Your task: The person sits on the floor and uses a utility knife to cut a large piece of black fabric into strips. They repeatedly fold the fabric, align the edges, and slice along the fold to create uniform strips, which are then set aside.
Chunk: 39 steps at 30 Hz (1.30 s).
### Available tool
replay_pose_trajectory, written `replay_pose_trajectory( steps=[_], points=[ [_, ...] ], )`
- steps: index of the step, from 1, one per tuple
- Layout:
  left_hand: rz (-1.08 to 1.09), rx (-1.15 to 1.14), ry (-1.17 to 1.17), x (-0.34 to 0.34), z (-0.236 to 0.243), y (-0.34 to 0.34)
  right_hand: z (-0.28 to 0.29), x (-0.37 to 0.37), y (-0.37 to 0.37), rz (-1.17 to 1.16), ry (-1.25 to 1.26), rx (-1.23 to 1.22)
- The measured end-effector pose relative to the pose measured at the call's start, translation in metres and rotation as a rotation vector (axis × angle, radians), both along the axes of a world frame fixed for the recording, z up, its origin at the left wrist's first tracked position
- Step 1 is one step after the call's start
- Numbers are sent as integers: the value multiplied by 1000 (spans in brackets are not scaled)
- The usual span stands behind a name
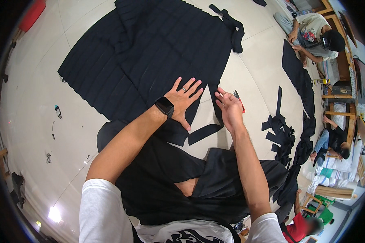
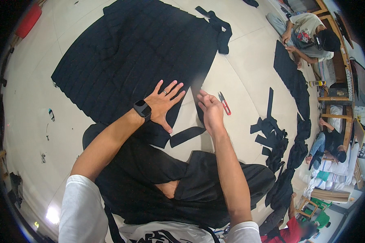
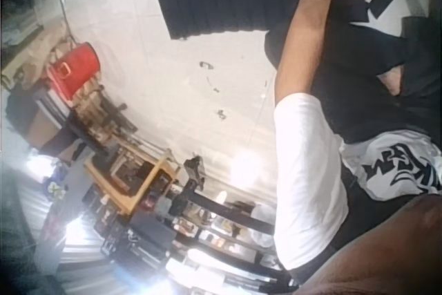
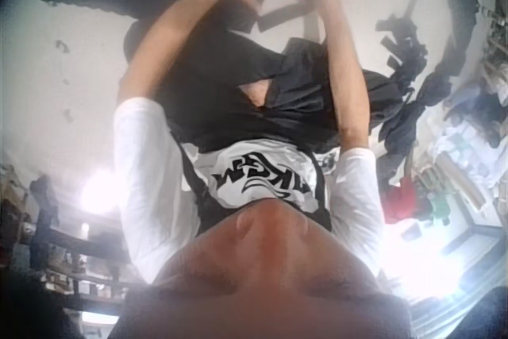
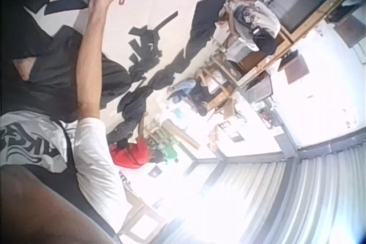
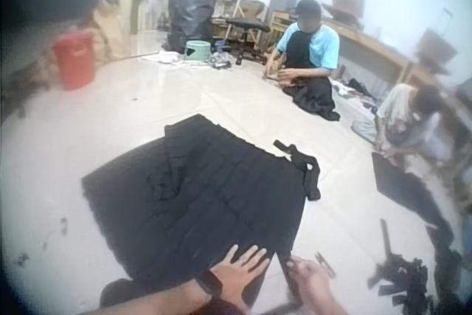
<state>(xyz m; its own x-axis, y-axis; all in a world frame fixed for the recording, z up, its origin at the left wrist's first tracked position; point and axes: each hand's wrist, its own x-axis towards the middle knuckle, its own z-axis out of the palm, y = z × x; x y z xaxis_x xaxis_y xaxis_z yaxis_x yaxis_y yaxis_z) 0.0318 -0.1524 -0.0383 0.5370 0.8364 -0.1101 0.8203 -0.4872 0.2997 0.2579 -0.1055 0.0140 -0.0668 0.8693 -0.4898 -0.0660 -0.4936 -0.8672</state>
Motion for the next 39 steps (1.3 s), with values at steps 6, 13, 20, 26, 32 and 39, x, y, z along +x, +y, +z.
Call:
replay_pose_trajectory(
  steps=[6,13,20,26,32,39],
  points=[
    [1,17,-24,3,10,0,17,21,37,3,144,64],
    [4,19,-13,-1,5,-3,57,23,51,1448,-503,-108],
    [-9,-13,-6,5,13,2,62,41,79,421,-884,1004],
    [31,-10,-39,-2,6,2,99,85,70,1125,-450,153],
    [281,86,-148,4,6,21,199,193,155,-116,505,673],
    [85,-126,-139,-2,22,0,235,226,154,138,-995,897]
  ],
)
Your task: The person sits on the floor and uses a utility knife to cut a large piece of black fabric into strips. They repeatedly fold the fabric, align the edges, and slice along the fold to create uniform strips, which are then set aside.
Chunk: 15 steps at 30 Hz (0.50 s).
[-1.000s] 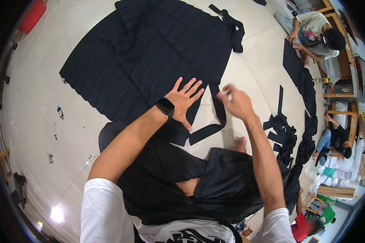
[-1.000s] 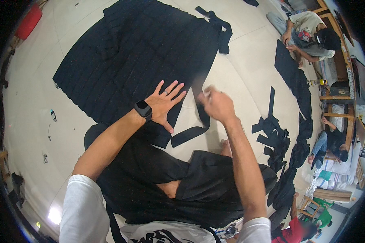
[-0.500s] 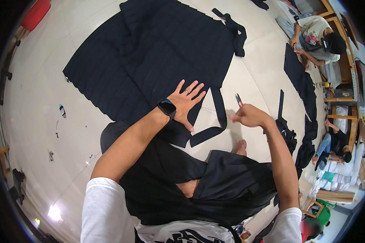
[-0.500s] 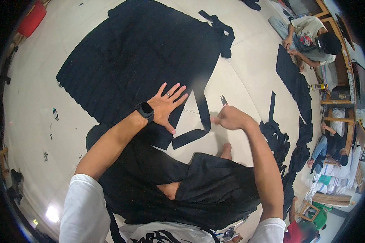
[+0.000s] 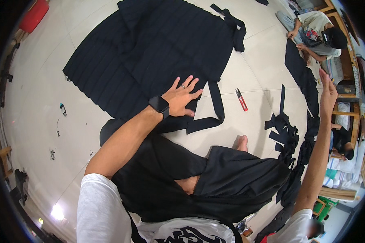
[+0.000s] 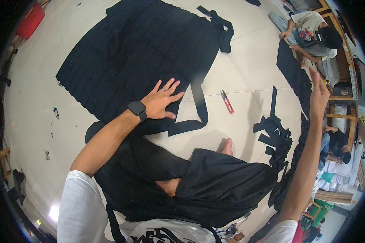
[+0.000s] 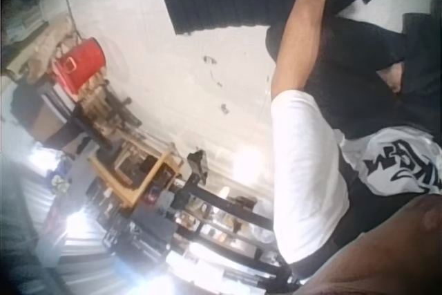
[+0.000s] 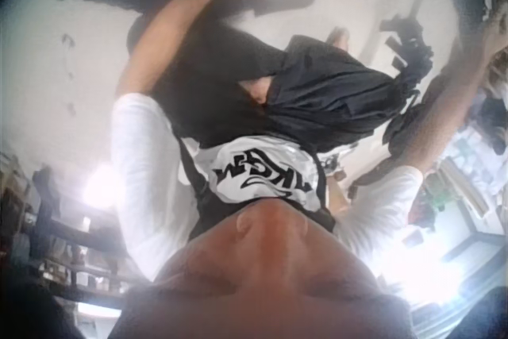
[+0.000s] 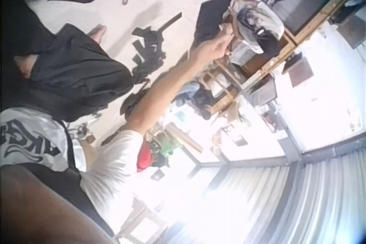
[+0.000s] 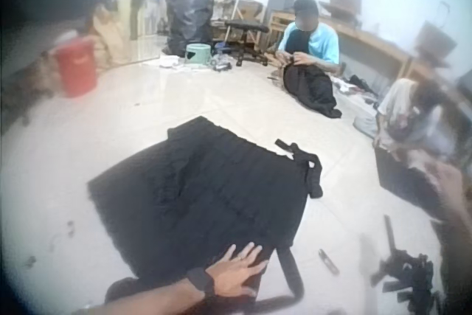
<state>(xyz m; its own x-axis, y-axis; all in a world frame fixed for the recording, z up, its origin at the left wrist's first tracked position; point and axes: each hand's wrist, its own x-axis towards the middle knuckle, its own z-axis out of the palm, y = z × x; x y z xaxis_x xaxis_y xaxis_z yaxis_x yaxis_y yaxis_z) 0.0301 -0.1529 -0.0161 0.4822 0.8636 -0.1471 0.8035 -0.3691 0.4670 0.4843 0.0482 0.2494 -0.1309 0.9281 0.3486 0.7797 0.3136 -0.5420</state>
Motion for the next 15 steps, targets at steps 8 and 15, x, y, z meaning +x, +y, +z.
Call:
replay_pose_trajectory(
  steps=[8,15],
  points=[
    [104,34,-1,7,40,-65,33,64,-36,-73,-730,-213],
    [45,-485,-201,-1,41,-93,10,36,-74,43,-516,-387]
  ],
)
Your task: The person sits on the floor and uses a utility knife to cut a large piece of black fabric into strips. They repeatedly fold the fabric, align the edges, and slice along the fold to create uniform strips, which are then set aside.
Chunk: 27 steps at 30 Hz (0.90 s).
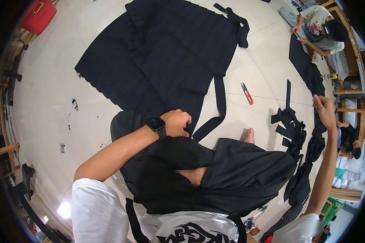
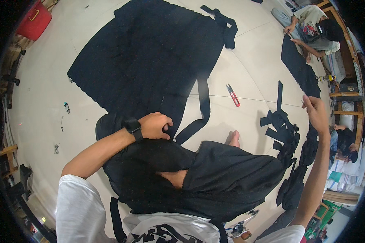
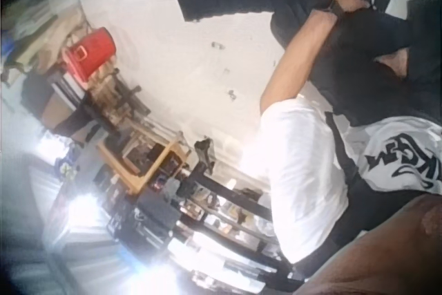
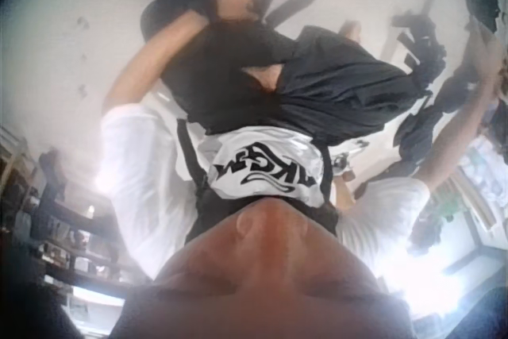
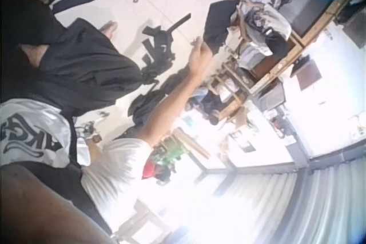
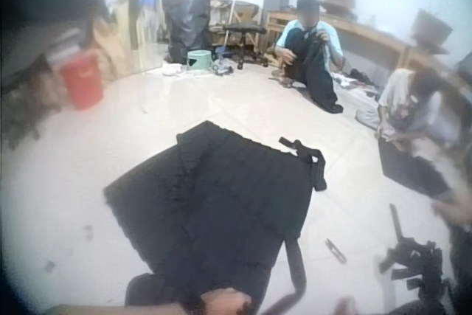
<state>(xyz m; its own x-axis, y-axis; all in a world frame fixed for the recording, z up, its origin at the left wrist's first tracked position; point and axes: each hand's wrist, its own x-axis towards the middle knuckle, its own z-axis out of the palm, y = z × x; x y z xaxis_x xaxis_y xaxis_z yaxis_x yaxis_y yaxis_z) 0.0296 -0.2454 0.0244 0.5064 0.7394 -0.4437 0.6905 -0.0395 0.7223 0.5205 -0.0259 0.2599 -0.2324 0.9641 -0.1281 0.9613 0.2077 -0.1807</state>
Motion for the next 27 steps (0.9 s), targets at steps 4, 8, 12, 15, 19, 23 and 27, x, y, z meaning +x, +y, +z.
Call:
replay_pose_trajectory(
  steps=[4,8,12,15,19,23,27],
  points=[
    [-240,-81,83,7,-7,11,1,-12,-8,-11,107,-56],
    [-180,78,-46,-9,-10,5,18,-20,-19,-27,230,-72],
    [161,120,-160,-26,31,-5,17,-3,-29,12,381,-45],
    [317,157,-206,-33,51,-14,15,6,-32,-14,453,-87],
    [357,124,-205,-37,64,-21,11,13,-40,-95,697,-127],
    [372,-71,-279,-28,68,-25,19,4,-55,-76,819,-161],
    [180,1,-177,-7,63,-35,29,-11,-65,-51,766,-74]
  ],
)
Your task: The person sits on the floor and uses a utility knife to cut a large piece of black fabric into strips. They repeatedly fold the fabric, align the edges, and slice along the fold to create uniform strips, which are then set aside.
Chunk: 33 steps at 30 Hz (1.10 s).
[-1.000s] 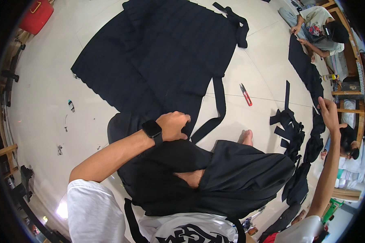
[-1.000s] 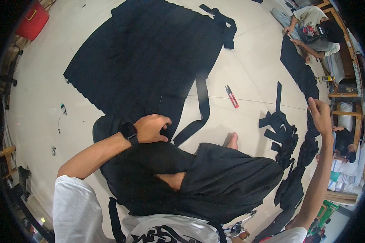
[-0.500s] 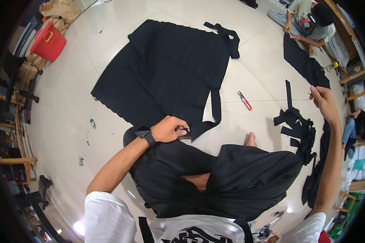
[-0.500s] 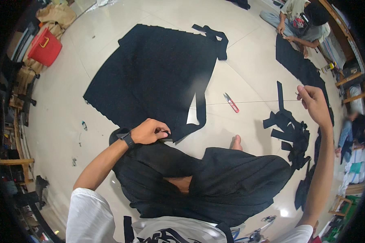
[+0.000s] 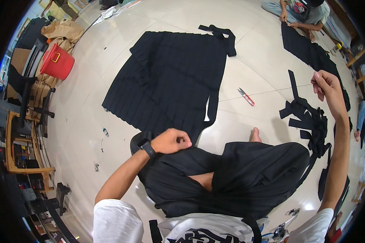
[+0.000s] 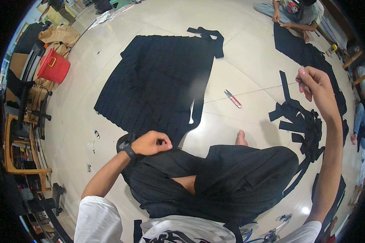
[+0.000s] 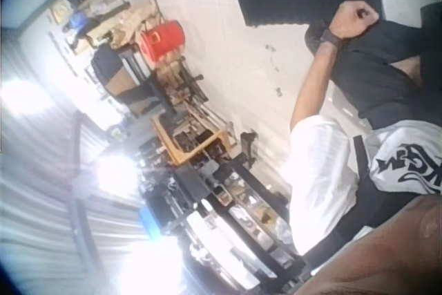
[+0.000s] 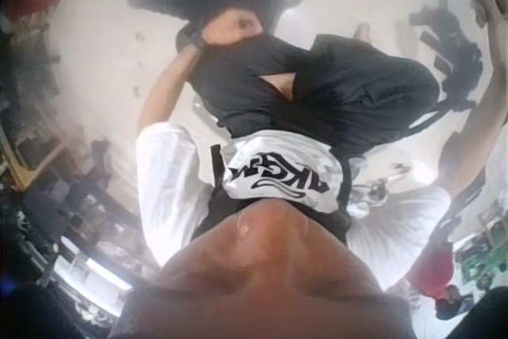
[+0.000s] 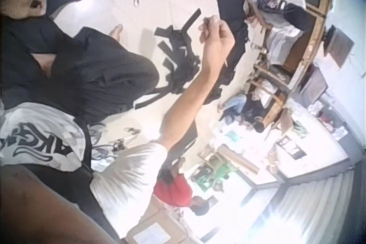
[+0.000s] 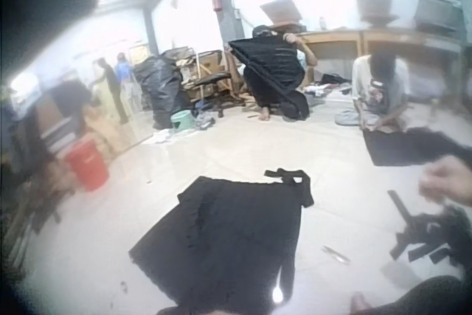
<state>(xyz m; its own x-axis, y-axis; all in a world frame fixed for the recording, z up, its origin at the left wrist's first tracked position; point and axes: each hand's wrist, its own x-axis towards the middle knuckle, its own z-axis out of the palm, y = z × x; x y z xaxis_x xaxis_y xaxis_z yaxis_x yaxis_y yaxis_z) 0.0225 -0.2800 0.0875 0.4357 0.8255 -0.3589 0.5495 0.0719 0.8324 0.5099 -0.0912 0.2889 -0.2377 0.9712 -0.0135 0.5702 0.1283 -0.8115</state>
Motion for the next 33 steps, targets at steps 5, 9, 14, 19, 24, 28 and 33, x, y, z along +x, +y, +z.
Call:
replay_pose_trajectory(
  steps=[5,9,14,19,24,28,33],
  points=[
    [-149,337,55,35,-13,-20,-2,-7,-10,53,-61,56],
    [-163,342,186,51,-7,-25,-3,-22,-18,102,-142,26],
    [-49,401,162,51,-16,-32,-6,-42,-23,144,-217,-15],
    [32,443,183,59,-14,-30,-11,-65,-28,187,-267,-5],
    [10,433,115,75,-18,-19,-13,-80,-31,233,-307,-51],
    [-182,506,472,106,-22,-44,-26,-86,-35,298,-331,-53],
    [-206,565,701,148,-16,-98,-32,-92,-45,359,-413,-40]
  ],
)
